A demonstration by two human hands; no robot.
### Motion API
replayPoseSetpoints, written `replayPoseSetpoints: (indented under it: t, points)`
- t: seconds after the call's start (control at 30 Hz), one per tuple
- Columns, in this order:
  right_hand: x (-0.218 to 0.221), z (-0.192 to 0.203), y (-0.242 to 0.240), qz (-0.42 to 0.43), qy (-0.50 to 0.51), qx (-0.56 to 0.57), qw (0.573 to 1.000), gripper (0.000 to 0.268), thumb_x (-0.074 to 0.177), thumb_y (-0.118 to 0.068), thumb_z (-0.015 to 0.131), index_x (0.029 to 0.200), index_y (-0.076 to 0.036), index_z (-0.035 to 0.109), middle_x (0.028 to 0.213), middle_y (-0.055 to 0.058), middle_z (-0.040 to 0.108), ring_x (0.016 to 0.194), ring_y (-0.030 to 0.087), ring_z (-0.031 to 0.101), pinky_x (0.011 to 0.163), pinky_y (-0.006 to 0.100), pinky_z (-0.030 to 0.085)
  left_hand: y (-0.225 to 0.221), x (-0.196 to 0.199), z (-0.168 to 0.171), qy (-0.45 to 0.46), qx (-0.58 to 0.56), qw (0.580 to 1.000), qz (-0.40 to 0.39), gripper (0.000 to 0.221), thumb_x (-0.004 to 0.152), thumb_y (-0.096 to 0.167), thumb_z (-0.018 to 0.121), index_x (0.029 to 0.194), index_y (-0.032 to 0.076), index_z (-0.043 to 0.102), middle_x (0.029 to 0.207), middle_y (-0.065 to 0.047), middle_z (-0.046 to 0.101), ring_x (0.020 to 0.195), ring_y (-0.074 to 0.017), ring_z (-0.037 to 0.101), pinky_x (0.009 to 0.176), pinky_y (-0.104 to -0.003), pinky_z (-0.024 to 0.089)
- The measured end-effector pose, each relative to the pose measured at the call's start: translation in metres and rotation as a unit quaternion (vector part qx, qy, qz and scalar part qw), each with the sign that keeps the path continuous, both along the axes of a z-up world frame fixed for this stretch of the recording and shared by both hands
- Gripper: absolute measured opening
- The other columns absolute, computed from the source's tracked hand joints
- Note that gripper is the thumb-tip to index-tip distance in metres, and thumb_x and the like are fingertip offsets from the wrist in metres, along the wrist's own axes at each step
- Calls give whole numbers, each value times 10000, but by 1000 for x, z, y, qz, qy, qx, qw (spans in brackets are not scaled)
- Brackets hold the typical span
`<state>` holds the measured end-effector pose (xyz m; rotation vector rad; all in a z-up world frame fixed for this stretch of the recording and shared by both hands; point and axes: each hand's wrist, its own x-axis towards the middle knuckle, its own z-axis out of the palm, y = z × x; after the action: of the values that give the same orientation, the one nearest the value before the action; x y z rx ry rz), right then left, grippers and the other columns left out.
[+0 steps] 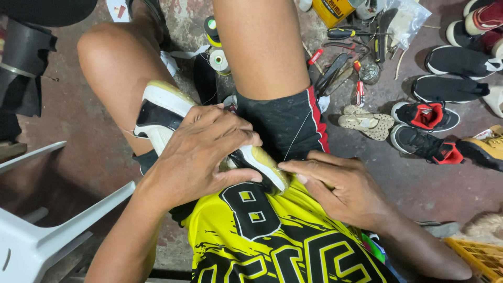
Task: The person stitches the sole of a sneaker using a needle and thread, pulling the thread through the material and tying knots.
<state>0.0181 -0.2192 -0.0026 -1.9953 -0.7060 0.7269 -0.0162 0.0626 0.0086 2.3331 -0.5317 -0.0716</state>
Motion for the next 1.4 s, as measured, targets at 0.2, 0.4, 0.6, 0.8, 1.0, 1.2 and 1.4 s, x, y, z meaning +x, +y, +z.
replayPoseSetpoints:
  t: [0.2, 0.4, 0.6, 0.8, 1.0, 1.2, 1.4]
  points:
    - [-5, 3, 0, 8, 6, -21, 1000, 380, 904, -27, 609, 1253, -129, 716, 794, 83, 663, 582, 188, 617, 555, 314, 511, 0, -2, 0, -19, 1, 1000, -6, 534, 784, 466, 816, 1134, 83, 693, 1142, -71, 666, 1122, -323, 588, 1008, -448, 423]
    - [-2, 6, -2, 24, -15, -32, 999, 394, 902, -18, 593, 1271, -107, 700, 891, 107, 724, 672, 228, 700, 620, 333, 562, -3, 1, -2, -1, -4, 1000, -15, 526, 784, 441, 817, 1135, 68, 698, 1115, -73, 659, 1075, -308, 592, 959, -440, 430]
    - [5, 13, 1, 38, -52, -59, 996, 377, 897, -30, 600, 1260, -88, 689, 967, 127, 753, 785, 290, 745, 678, 377, 588, -5, 11, -2, 17, -8, 1000, -25, 526, 797, 430, 792, 1160, 57, 714, 1085, -75, 641, 1031, -294, 581, 923, -437, 418]
    - [11, 21, 2, 86, -104, -164, 977, 424, 835, -75, 647, 1256, -119, 686, 901, 103, 740, 721, 303, 726, 599, 425, 549, -5, 21, -7, 36, 1, 998, -52, 530, 824, 440, 756, 1166, 36, 734, 1092, -97, 634, 1034, -300, 555, 901, -432, 392]
    - [18, 26, 9, 165, -164, -226, 946, 602, 770, -177, 650, 1370, -131, 618, 1108, 115, 705, 760, 316, 728, 566, 481, 535, -8, 27, -12, 46, 2, 998, -50, 531, 795, 436, 759, 1136, 29, 747, 1117, -107, 638, 1064, -307, 543, 939, -443, 390]
    - [27, 14, 23, 210, -71, -281, 934, 509, 840, -167, 614, 1349, -150, 627, 1094, 74, 737, 711, 310, 731, 611, 494, 561, -8, 31, -16, 46, 9, 998, -51, 519, 796, 437, 754, 1125, 35, 748, 1137, -110, 637, 1115, -325, 538, 980, -454, 388]
    - [50, -6, -9, 210, -41, -111, 970, 422, 859, -147, 631, 1274, -177, 697, 1110, 130, 756, 889, 328, 756, 718, 439, 597, -10, 30, -12, 62, -9, 996, -61, 500, 805, 425, 752, 1130, 45, 736, 1140, -102, 616, 1111, -322, 541, 979, -450, 390]
